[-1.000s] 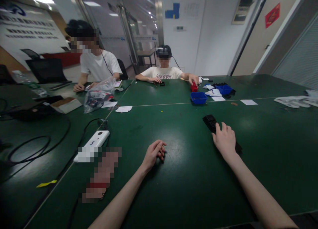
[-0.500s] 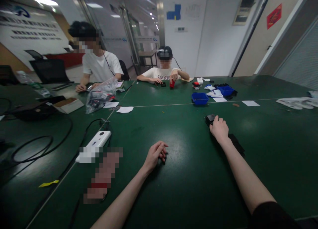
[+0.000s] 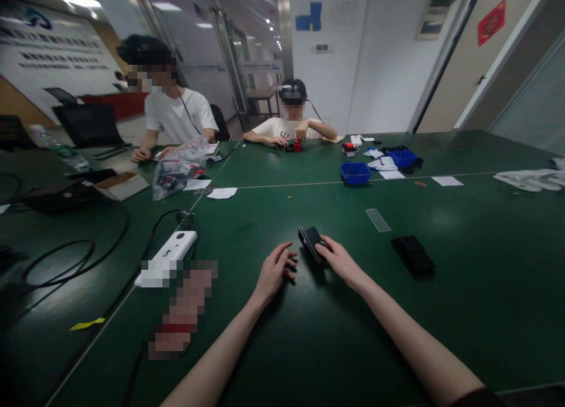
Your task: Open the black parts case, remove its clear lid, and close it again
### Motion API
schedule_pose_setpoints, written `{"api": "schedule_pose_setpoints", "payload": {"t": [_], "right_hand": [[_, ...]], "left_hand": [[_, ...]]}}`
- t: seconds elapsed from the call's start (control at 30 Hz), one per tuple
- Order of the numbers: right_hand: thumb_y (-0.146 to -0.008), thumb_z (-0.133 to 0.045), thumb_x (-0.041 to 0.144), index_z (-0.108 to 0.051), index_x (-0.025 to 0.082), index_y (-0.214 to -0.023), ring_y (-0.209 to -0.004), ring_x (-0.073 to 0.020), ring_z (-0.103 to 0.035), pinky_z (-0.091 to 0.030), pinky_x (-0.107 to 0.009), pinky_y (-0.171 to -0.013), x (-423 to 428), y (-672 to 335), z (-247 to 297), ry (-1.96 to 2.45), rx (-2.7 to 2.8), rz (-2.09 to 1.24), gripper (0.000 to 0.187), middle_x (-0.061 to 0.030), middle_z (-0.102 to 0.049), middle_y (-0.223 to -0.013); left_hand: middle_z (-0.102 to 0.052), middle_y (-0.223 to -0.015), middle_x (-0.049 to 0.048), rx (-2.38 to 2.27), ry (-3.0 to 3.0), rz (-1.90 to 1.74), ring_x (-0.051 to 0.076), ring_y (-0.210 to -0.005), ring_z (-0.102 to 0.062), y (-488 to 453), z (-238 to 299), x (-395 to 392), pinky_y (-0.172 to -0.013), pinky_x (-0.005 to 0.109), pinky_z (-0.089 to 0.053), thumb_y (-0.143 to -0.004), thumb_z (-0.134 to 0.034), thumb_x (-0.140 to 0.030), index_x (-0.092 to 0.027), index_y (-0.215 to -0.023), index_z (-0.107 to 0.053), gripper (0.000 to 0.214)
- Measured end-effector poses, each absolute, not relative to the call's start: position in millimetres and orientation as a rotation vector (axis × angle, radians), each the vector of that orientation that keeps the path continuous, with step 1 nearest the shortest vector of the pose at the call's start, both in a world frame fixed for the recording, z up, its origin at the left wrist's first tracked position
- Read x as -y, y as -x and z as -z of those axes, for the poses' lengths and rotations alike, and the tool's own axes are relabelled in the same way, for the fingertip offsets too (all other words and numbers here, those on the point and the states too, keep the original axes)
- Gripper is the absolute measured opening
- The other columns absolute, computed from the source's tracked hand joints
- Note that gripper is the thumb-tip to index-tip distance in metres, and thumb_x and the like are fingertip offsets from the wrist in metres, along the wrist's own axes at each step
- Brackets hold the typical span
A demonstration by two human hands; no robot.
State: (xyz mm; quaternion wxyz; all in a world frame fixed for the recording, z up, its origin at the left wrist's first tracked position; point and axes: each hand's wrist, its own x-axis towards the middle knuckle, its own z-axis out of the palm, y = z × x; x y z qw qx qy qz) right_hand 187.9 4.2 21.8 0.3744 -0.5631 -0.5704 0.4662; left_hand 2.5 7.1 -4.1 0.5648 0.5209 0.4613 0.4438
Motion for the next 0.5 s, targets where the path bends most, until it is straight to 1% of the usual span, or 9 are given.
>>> {"api": "schedule_pose_setpoints", "payload": {"t": [0.07, 0.13, 0.2, 0.3, 0.37, 0.43, 0.5], "right_hand": [[-0.080, -0.048, 0.049, -0.054, 0.022, -0.117, -0.098, -0.0209, -0.058, -0.048, -0.035, -0.081, 5, -174, -13, 1.285, 1.309, -1.416, 0.046, -0.0064, -0.061, -0.112], [-0.081, -0.047, 0.050, -0.051, 0.022, -0.118, -0.090, -0.0194, -0.061, -0.051, -0.033, -0.073, 12, -165, -8, 1.191, 1.243, -1.570, 0.047, -0.0062, -0.062, -0.109], [-0.082, -0.046, 0.051, -0.050, 0.021, -0.120, -0.080, -0.0174, -0.063, -0.053, -0.032, -0.067, 17, -161, -6, 1.142, 1.277, -1.666, 0.049, -0.0064, -0.064, -0.099], [-0.084, -0.044, 0.048, -0.051, 0.017, -0.118, -0.064, -0.0143, -0.063, -0.053, -0.028, -0.057, 17, -160, -3, 1.162, 1.392, -1.724, 0.047, -0.0040, -0.064, -0.078], [-0.084, -0.045, 0.044, -0.053, 0.015, -0.115, -0.057, -0.0125, -0.061, -0.051, -0.025, -0.050, 14, -163, -2, 1.230, 1.457, -1.666, 0.043, -0.0027, -0.063, -0.072], [-0.084, -0.045, 0.040, -0.054, 0.015, -0.112, -0.054, -0.0116, -0.060, -0.049, -0.024, -0.046, 8, -170, -3, 1.320, 1.503, -1.507, 0.039, -0.0036, -0.063, -0.073], [-0.085, -0.042, 0.037, -0.056, 0.015, -0.109, -0.059, -0.0131, -0.061, -0.050, -0.026, -0.050, 1, -182, -5, 1.435, 1.554, -1.249, 0.035, -0.0065, -0.065, -0.080]], "left_hand": [[-0.057, -0.078, 0.0028, -1.104, -1.210, -1.067, 0.008, -0.047, -0.055, -2, 5, -8, -0.041, 0.020, -0.046, -0.083, -0.043, -0.045, -0.015, -0.115, -0.049, 0.044], [-0.054, -0.069, -0.0005, -1.121, -1.201, -1.110, 0.008, -0.045, -0.054, -1, 6, -9, -0.041, 0.020, -0.045, -0.084, -0.041, -0.045, -0.015, -0.108, -0.051, 0.040], [-0.050, -0.062, -0.0034, -1.156, -1.216, -1.165, 0.008, -0.043, -0.050, 0, 6, -10, -0.040, 0.019, -0.042, -0.084, -0.042, -0.043, -0.015, -0.097, -0.053, 0.033], [-0.049, -0.060, -0.0036, -1.233, -1.279, -1.226, 0.008, -0.047, -0.046, 2, 5, -12, -0.043, 0.017, -0.038, -0.083, -0.045, -0.037, -0.015, -0.084, -0.054, 0.024], [-0.050, -0.061, -0.0024, -1.270, -1.330, -1.247, 0.009, -0.054, -0.048, 2, 3, -12, -0.047, 0.017, -0.039, -0.082, -0.047, -0.033, -0.015, -0.077, -0.054, 0.021], [-0.050, -0.062, -0.0021, -1.276, -1.355, -1.230, 0.009, -0.055, -0.048, 2, 2, -11, -0.048, 0.017, -0.038, -0.081, -0.048, -0.032, -0.015, -0.073, -0.054, 0.019], [-0.049, -0.062, -0.0031, -1.252, -1.341, -1.179, 0.008, -0.049, -0.045, 1, 1, -9, -0.043, 0.016, -0.035, -0.081, -0.048, -0.033, -0.015, -0.075, -0.052, 0.019]]}}
